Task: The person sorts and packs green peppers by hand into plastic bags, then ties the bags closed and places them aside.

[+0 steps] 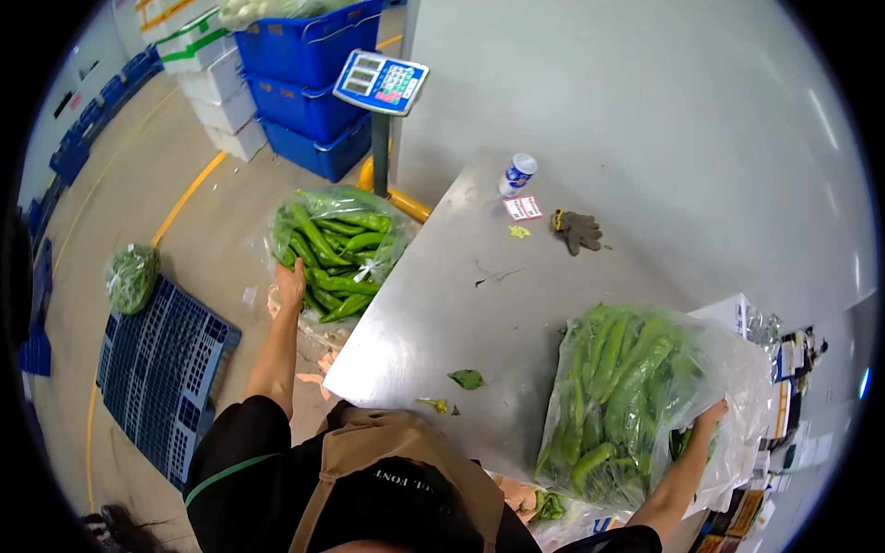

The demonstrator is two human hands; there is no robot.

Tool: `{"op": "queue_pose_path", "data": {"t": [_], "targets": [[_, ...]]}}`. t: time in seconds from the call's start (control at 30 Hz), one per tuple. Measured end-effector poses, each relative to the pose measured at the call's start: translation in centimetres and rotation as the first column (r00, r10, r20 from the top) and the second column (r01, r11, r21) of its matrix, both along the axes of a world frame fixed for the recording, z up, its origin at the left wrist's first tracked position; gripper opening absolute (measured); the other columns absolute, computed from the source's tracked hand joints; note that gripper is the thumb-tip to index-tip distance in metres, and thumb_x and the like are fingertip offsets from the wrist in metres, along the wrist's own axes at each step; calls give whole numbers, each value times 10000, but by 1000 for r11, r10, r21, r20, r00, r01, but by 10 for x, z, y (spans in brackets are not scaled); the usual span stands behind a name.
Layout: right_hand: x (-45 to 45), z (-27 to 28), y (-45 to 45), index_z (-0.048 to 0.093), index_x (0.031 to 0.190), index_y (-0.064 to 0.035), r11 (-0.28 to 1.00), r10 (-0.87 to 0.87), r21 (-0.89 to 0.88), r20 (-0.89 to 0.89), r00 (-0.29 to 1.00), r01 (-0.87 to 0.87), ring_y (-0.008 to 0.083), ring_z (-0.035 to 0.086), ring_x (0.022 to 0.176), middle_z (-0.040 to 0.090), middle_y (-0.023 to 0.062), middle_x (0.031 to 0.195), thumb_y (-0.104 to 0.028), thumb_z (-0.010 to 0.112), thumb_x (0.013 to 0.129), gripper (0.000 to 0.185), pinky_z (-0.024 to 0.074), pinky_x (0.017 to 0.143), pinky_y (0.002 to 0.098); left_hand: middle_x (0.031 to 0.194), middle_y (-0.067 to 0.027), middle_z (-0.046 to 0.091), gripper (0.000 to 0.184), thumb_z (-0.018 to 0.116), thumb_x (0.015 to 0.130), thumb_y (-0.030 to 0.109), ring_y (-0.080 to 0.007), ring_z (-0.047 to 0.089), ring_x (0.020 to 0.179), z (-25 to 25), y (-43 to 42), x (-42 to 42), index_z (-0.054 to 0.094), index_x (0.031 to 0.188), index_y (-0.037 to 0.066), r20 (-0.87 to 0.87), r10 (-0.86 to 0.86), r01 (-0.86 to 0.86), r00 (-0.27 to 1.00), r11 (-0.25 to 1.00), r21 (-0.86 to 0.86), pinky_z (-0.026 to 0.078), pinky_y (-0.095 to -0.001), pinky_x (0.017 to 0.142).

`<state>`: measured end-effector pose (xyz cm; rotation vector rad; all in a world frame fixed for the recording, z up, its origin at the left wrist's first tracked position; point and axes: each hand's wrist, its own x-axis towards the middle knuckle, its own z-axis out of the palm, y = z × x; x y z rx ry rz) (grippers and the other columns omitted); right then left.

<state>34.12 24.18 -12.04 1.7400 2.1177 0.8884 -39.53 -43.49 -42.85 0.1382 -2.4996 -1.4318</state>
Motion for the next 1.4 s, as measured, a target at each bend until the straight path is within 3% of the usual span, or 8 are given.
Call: {"op": "queue_pose_path", "data": {"t": [0.3,0.4,0.47,0.53,0.63,0.9,1.3,1.4], "targets": [[60,-39,38,494,1200,-53,933,247,254,65,967,-255,344,558,938,553,169,1089,-335,542,774,514,396,804,486,1257,-333,411,740,600,815,302,-429,417,1169,45,10,9,241,1306,-118,139,37,-47,990,996,70,333,-425,990],[-9,23,-41,430,1262,-30,999,-43,16,-104,994,45,367,553,926,554,183,1074,-288,627,690,658,412,798,503,1282,-329,385,724,569,839,324,-429,388,1194,-11,5,-18,244,1308,-122,-11,103,-103,995,990,-97,321,-429,1007],[-21,39,-87,311,1356,-51,953,290,181,-328,899,-241,374,563,909,591,195,989,-235,665,628,830,443,783,471,1263,-333,398,649,488,886,348,-436,389,1185,-9,-7,-20,294,1286,-125,57,-48,58,997,981,-183,285,-451,1037],[-51,69,-137,389,1302,-36,899,436,208,-481,761,-384,375,558,905,587,201,985,-204,667,601,772,438,802,451,1147,-273,523,422,435,913,273,-394,475,1105,-38,-31,-40,514,1140,-74,30,-472,224,881,361,-905,352,-511,951],[-55,83,-174,430,1229,17,852,512,195,-503,697,-486,404,521,937,556,236,994,-209,668,589,719,403,848,475,1178,-262,503,685,594,828,417,-369,514,1026,-46,-25,-51,375,1245,-81,-10,-232,231,973,967,104,427,-425,879],[-54,76,-247,486,1229,-183,675,725,230,-384,572,-701,352,432,1057,440,166,1107,-95,780,539,755,353,872,462,1212,-287,484,767,614,811,436,-405,528,1042,-57,-25,-79,310,1284,-86,-37,114,-120,993,905,-408,437,-475,860],[-56,49,-226,545,1172,-192,906,390,74,-525,756,-416,273,477,1020,541,55,1098,-175,751,620,589,364,832,426,1165,-268,526,633,596,834,314,-405,554,966,-24,-21,-44,365,1240,-113,-86,-160,164,983,986,37,446,-453,839],[-42,56,-220,542,1171,-149,790,549,202,-654,521,-579,288,505,1016,571,79,1098,-150,736,632,573,381,848,432,1261,-261,457,660,624,825,255,-354,487,1101,-15,-27,-47,323,1291,-102,42,-242,240,969,970,41,363,-415,960]]}}
